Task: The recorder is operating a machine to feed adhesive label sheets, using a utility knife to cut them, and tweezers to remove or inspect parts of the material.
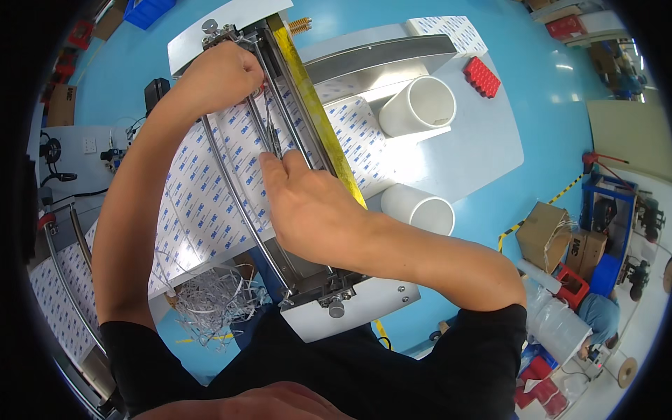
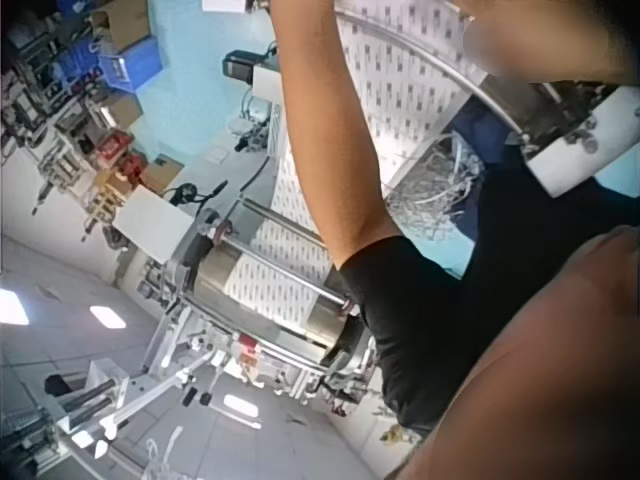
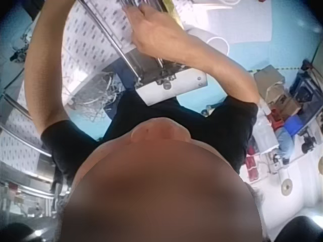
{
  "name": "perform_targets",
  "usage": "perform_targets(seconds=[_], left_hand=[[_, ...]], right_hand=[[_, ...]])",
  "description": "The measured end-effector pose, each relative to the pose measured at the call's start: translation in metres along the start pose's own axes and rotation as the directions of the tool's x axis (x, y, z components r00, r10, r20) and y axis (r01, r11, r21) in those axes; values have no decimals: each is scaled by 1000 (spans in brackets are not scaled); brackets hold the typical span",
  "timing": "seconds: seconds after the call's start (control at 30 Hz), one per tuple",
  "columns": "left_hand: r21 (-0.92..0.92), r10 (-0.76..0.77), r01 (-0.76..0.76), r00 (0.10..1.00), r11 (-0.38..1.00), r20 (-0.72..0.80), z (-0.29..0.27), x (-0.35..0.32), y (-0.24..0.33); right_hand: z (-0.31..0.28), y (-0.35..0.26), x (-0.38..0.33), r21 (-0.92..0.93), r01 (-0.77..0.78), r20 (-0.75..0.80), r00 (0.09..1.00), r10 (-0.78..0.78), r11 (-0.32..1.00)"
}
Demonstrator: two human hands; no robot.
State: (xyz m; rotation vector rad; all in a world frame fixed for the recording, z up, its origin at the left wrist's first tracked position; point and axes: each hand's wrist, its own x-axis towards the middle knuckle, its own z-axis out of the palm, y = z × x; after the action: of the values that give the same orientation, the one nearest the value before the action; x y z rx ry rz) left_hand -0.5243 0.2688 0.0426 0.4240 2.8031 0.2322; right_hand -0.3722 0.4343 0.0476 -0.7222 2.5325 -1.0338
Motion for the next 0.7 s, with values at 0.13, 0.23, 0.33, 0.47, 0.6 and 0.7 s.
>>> perform_targets(seconds=[0.13,0.23,0.33,0.47,0.6,0.7], left_hand=[[-96,20,-14,998,995,67,-4,-1,-3],[-180,26,-25,1000,983,6,0,-4,-5],[-190,-9,9,1000,982,1,2,-6,-5],[-134,-28,23,999,991,-40,4,-7,0],[-99,-14,7,997,995,-70,5,-9,3],[-70,41,-52,987,996,-157,7,-13,3]], right_hand=[[-2,-1,-8,-21,30,-11,999,-31,999],[-2,3,-7,-39,45,-35,998,-46,998],[-7,3,-11,-39,46,-13,999,-47,998],[-13,0,-16,-18,1,72,997,1,1000],[-11,7,-6,-38,10,17,1000,-9,999],[-9,8,-3,-67,5,-1,1000,-5,998]])
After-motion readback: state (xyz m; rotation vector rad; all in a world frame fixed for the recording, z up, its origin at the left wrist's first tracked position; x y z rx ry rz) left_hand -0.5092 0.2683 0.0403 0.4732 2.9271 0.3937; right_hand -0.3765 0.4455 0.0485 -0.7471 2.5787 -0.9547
